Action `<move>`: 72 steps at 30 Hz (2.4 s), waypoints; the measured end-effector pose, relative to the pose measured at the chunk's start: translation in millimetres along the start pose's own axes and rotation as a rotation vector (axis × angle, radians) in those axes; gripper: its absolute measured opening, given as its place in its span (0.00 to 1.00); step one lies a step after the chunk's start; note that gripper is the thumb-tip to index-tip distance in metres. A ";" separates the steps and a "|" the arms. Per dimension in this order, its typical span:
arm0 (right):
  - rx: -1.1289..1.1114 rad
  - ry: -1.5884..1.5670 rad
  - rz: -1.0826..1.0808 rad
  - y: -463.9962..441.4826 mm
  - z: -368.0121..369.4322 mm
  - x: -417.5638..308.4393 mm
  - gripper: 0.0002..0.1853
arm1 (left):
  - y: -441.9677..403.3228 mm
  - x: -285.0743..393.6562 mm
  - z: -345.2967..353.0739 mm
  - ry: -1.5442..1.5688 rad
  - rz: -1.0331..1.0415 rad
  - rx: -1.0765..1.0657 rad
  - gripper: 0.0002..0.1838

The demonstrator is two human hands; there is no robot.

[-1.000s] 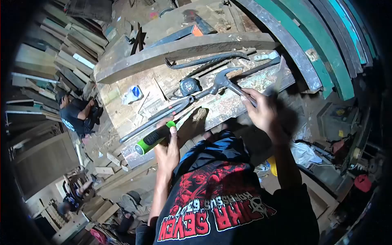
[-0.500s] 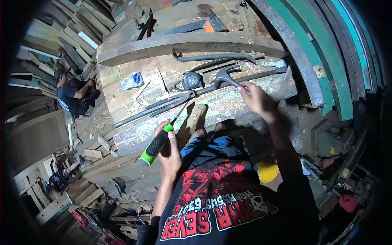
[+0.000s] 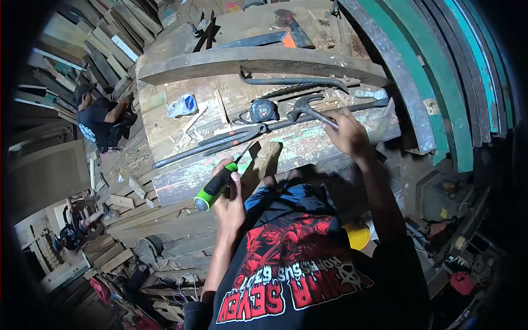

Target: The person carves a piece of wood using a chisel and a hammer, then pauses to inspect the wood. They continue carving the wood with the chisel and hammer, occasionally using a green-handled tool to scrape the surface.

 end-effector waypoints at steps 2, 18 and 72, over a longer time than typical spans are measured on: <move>-0.041 -0.024 0.072 4.1 -4.1 -4.7 0.18 | -1.4 5.8 3.3 0.036 0.084 0.045 0.17; -0.214 -0.955 -0.627 6.5 38.1 -212.8 0.23 | -20.1 -2.4 -0.8 0.099 0.110 -0.167 0.21; 0.627 -1.514 -0.323 30.8 -45.1 -141.3 0.16 | -33.8 31.3 49.4 0.064 0.780 -0.675 0.21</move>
Point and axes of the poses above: each hand's wrist, its own y-axis away from the middle knuckle, its own z-axis out of the palm, x = y × z, the point moved 5 cm from there along -y, towards the middle knuckle, and after that the axes turned 4 degrees about -z, right-handed, at the moved point
